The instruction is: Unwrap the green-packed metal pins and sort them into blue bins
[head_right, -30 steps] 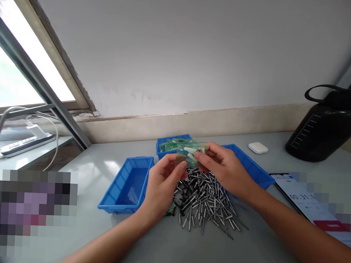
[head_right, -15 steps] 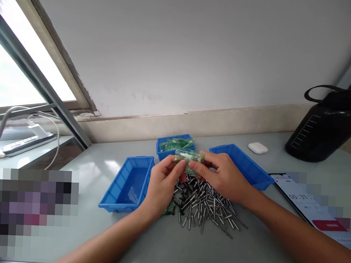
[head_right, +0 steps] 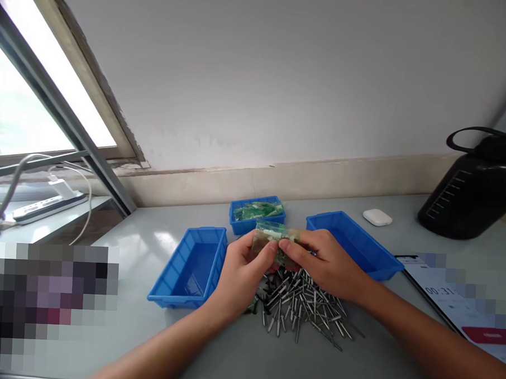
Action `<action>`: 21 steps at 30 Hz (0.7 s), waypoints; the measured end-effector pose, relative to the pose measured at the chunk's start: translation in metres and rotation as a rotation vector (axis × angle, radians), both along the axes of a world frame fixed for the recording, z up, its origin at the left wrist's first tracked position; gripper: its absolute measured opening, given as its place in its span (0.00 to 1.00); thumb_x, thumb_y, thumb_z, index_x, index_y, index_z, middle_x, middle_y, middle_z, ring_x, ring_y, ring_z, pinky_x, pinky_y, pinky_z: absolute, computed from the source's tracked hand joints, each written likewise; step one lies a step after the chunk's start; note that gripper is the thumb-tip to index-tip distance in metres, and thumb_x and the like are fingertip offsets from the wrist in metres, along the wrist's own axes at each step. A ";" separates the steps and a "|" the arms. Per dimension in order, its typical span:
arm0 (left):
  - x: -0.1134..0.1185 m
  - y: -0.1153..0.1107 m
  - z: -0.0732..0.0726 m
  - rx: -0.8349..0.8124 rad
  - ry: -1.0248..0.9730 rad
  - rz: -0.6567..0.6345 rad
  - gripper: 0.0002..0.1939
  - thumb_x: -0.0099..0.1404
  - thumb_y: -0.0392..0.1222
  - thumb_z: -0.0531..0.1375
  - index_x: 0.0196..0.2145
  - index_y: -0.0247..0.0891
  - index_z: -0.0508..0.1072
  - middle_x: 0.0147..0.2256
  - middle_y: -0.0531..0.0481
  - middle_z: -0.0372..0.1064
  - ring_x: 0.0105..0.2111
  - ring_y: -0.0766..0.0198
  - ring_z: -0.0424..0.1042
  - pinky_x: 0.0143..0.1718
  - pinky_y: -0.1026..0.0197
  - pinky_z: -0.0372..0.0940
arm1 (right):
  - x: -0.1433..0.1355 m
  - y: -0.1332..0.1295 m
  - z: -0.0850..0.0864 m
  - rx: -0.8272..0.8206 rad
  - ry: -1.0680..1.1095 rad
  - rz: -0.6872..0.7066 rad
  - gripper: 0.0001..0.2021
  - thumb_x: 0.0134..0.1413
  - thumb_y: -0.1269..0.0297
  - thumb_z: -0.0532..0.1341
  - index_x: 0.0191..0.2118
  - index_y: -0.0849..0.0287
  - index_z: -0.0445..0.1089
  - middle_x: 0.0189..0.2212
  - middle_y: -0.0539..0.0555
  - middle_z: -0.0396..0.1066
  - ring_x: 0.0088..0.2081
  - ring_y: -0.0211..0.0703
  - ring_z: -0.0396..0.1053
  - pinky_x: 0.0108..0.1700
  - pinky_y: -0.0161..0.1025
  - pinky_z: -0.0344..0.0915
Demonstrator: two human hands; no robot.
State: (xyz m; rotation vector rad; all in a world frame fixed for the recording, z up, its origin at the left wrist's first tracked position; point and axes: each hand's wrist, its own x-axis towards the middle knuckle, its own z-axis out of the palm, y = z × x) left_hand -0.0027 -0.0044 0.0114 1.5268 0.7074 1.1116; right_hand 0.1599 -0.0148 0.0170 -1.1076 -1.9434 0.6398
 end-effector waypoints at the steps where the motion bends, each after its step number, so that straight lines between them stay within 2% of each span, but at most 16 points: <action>1: 0.000 0.000 0.000 0.003 0.008 0.009 0.09 0.61 0.44 0.56 0.30 0.35 0.67 0.25 0.52 0.64 0.25 0.69 0.62 0.27 0.65 0.63 | 0.000 0.000 0.000 0.014 -0.007 -0.026 0.16 0.59 0.56 0.51 0.25 0.58 0.64 0.19 0.48 0.60 0.22 0.34 0.58 0.23 0.32 0.56; 4: 0.000 0.001 -0.002 0.010 0.040 0.033 0.09 0.61 0.44 0.56 0.29 0.35 0.67 0.24 0.53 0.61 0.25 0.69 0.61 0.27 0.65 0.62 | 0.001 0.000 -0.001 0.029 0.006 -0.083 0.14 0.57 0.57 0.53 0.25 0.58 0.61 0.19 0.47 0.57 0.20 0.32 0.55 0.21 0.31 0.53; 9: 0.000 0.001 -0.003 0.011 0.060 0.029 0.10 0.61 0.44 0.56 0.27 0.35 0.66 0.23 0.54 0.59 0.24 0.69 0.60 0.25 0.66 0.59 | 0.002 0.000 0.000 -0.020 0.016 -0.041 0.13 0.57 0.58 0.53 0.25 0.58 0.60 0.19 0.47 0.56 0.21 0.32 0.55 0.22 0.31 0.54; 13: -0.001 0.001 -0.003 0.042 0.090 0.003 0.11 0.62 0.46 0.55 0.28 0.35 0.66 0.23 0.54 0.59 0.24 0.69 0.60 0.25 0.66 0.58 | 0.005 0.001 0.002 -0.002 -0.050 -0.071 0.13 0.57 0.58 0.52 0.24 0.58 0.60 0.18 0.47 0.56 0.20 0.32 0.53 0.21 0.31 0.52; 17: -0.001 0.002 -0.004 0.113 0.160 0.007 0.13 0.62 0.48 0.55 0.28 0.36 0.65 0.22 0.54 0.57 0.23 0.70 0.58 0.23 0.67 0.56 | 0.004 0.002 0.006 0.069 -0.078 -0.119 0.12 0.58 0.57 0.51 0.28 0.57 0.64 0.21 0.48 0.61 0.21 0.34 0.57 0.22 0.32 0.55; 21: 0.001 0.003 -0.005 0.068 0.131 0.034 0.14 0.62 0.49 0.55 0.27 0.35 0.65 0.22 0.55 0.56 0.22 0.71 0.57 0.22 0.67 0.56 | 0.002 0.000 0.008 0.112 -0.052 -0.150 0.12 0.58 0.58 0.51 0.28 0.56 0.66 0.21 0.49 0.64 0.22 0.35 0.60 0.22 0.33 0.56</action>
